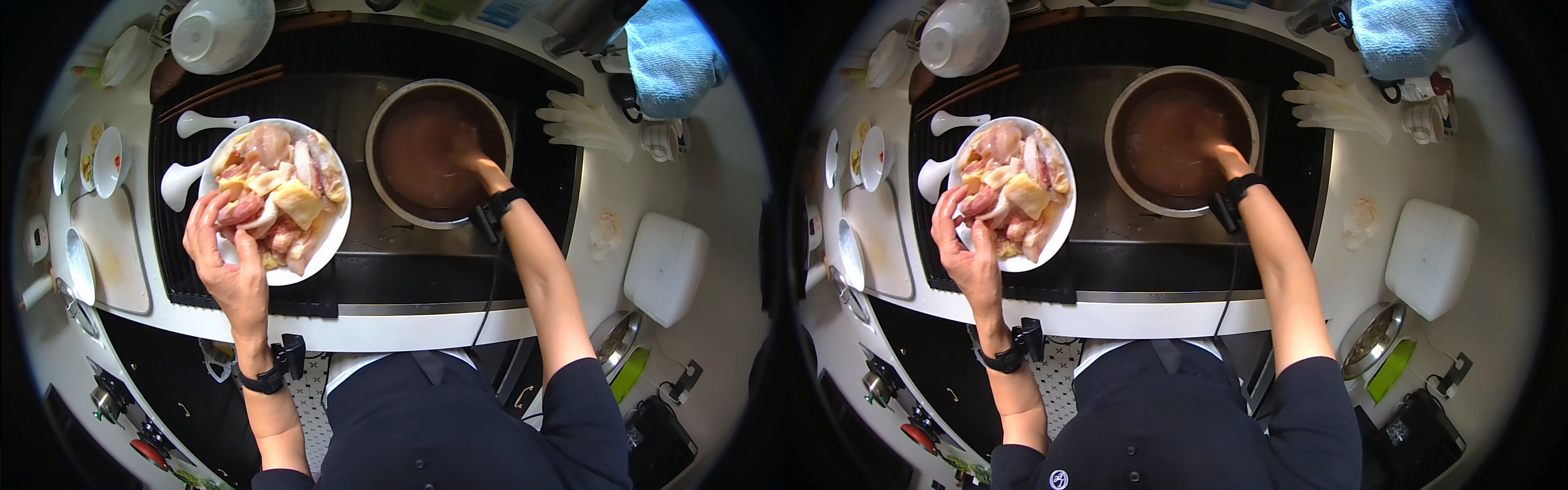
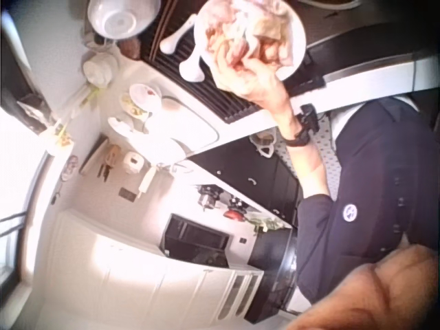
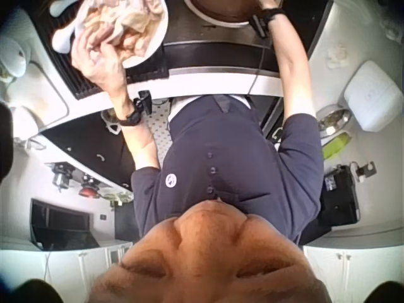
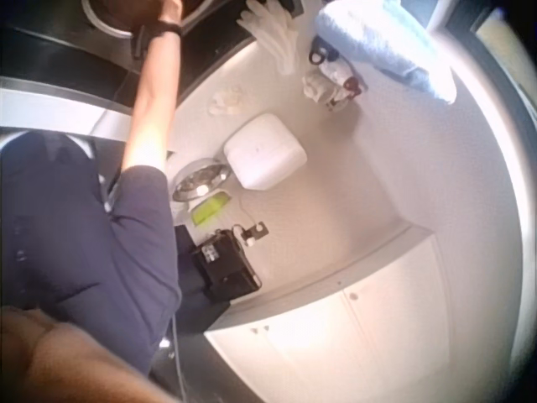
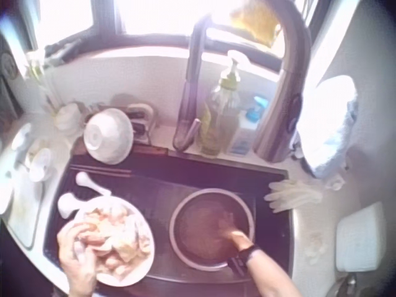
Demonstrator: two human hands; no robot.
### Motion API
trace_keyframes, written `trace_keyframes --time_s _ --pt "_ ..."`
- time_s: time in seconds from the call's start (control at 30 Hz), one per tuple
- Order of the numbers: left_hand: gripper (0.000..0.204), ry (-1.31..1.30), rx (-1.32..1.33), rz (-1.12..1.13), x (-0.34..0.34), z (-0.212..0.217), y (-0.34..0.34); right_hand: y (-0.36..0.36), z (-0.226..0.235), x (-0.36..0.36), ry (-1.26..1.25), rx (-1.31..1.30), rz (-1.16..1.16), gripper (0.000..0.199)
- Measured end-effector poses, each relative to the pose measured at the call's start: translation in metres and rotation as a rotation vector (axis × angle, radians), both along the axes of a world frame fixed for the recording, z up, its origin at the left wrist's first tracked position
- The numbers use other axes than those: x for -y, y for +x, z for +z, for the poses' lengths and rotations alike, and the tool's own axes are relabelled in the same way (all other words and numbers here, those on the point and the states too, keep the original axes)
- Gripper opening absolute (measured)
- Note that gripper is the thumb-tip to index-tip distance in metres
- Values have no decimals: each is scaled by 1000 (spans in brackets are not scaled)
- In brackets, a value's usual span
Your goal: The person retrieves a white plate and a ladle, then uses their hands to remove cooked chicken pieces from a pot of broth in the sink. They place the chicken onto the plate, rinse the chicken under running water, and then wash their hands. The person then dries their hands with a paper towel.
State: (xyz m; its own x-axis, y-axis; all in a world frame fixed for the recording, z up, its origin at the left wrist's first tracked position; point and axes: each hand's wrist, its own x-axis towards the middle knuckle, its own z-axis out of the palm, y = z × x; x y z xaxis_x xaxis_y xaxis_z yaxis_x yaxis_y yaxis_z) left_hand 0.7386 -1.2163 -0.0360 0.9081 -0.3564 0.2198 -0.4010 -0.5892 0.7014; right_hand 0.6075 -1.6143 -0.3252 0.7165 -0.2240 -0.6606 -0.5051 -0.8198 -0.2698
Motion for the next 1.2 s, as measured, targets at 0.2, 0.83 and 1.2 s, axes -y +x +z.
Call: trace_keyframes --time_s 0.2,0.83,1.2 --pt "35 6 -51 -36 0 -2 1 6 42 -30 311 -149 -24 79" --pt "32 -10 -77 -29 0 -3 2 31 47 -3 86 322 -399 48" --pt "31 -22 -78 -43 -3 -3 0 -7 73 -40 545 -170 -243 43"
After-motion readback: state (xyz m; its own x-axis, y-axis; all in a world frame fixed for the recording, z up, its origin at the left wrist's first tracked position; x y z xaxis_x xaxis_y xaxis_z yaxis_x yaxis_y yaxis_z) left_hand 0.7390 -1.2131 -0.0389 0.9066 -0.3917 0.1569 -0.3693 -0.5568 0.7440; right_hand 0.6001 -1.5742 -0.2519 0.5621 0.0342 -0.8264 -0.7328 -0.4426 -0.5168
